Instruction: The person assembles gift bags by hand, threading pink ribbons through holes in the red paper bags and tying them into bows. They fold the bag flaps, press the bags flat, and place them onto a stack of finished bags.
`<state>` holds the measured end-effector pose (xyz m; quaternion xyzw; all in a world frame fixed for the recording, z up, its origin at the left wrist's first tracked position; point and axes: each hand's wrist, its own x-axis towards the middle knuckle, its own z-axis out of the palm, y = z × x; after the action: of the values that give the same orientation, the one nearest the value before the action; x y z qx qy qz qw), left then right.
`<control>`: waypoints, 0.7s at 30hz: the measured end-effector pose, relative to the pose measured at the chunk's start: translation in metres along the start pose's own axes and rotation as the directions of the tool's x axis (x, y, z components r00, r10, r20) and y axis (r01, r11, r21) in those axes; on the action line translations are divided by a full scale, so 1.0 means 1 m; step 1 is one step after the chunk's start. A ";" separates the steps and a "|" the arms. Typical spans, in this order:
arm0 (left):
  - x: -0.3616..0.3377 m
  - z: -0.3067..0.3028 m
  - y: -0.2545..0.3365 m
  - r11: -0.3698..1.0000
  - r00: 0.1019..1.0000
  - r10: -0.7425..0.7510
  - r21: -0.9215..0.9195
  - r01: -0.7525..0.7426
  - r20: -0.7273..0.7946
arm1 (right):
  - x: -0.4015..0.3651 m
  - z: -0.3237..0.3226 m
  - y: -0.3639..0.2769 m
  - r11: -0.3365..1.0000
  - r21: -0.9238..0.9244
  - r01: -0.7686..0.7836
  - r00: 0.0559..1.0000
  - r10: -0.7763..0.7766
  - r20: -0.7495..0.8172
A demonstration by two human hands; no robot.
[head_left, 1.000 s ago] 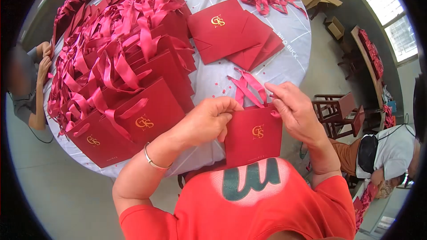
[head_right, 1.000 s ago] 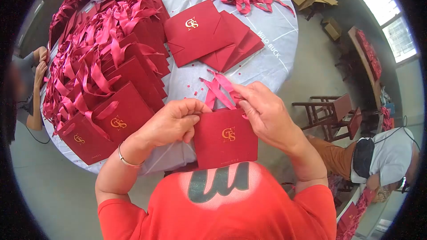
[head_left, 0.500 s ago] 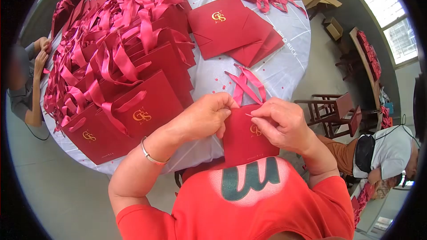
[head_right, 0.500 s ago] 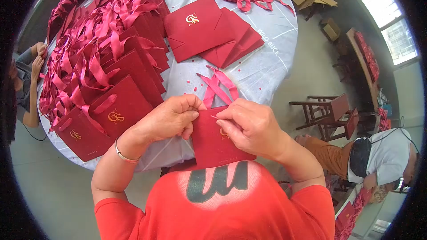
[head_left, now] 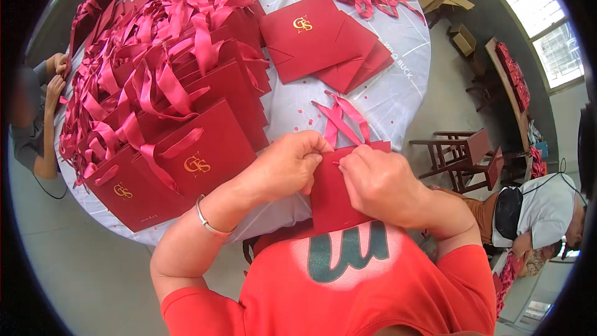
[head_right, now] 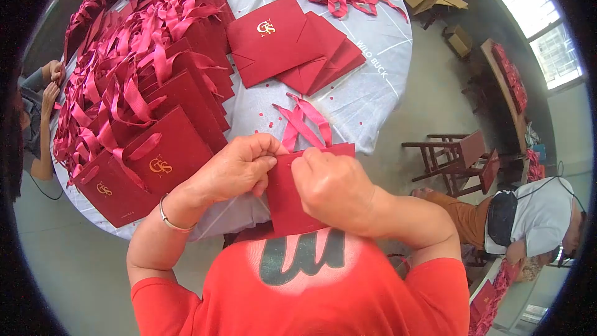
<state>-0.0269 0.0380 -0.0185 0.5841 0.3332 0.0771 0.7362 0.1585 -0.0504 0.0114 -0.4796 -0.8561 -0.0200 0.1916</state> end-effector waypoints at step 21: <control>-0.011 0.020 0.007 0.955 0.974 0.172 0.268 -0.128 -0.148 | 0.049 -0.013 0.056 0.524 0.639 -0.563 0.817 0.239 0.524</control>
<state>-0.0215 0.0190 -0.0058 0.6894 0.3563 0.1387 0.6152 0.1859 0.0167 0.0316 -0.5319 -0.6614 0.4850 0.2107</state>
